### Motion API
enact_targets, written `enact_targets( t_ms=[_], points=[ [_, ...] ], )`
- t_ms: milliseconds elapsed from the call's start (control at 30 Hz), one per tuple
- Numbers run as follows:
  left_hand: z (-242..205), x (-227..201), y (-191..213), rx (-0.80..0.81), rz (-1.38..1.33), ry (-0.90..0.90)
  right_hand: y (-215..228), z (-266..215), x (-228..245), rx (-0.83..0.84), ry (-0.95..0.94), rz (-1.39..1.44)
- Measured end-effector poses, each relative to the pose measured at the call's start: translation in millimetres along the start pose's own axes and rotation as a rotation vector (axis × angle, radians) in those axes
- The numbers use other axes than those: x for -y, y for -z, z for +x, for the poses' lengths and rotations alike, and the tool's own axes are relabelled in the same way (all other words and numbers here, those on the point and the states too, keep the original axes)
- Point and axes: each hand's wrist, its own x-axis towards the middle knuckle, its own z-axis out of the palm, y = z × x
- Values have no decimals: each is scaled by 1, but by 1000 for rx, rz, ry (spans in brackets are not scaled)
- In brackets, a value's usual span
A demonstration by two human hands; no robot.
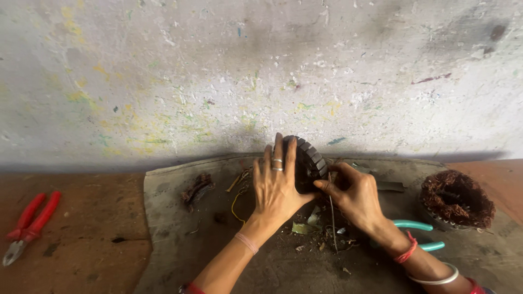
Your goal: The person removes copper wire from a motor stator by hand, pulling strands from the slots and placing them aside. The hands repeatedly reach into the stator slots to extract wire throughout the clip.
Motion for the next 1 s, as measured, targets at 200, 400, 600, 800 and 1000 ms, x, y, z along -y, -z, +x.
enact_targets(
  t_ms=[200,400,600,800,1000],
  points=[
    [-1,8,1,-79,-144,22,12,8,-2,61,-11,-124],
    [1,8,10,-61,-140,-3,19,7,-11,-82,251,-390],
    [2,1,16,74,-106,62,11,7,-10,-70,169,-488],
    [0,-1,17,37,-83,22,5,8,-16,-117,322,-464],
    [5,-2,14,93,-51,38,7,3,-7,-153,330,-484]
  ],
)
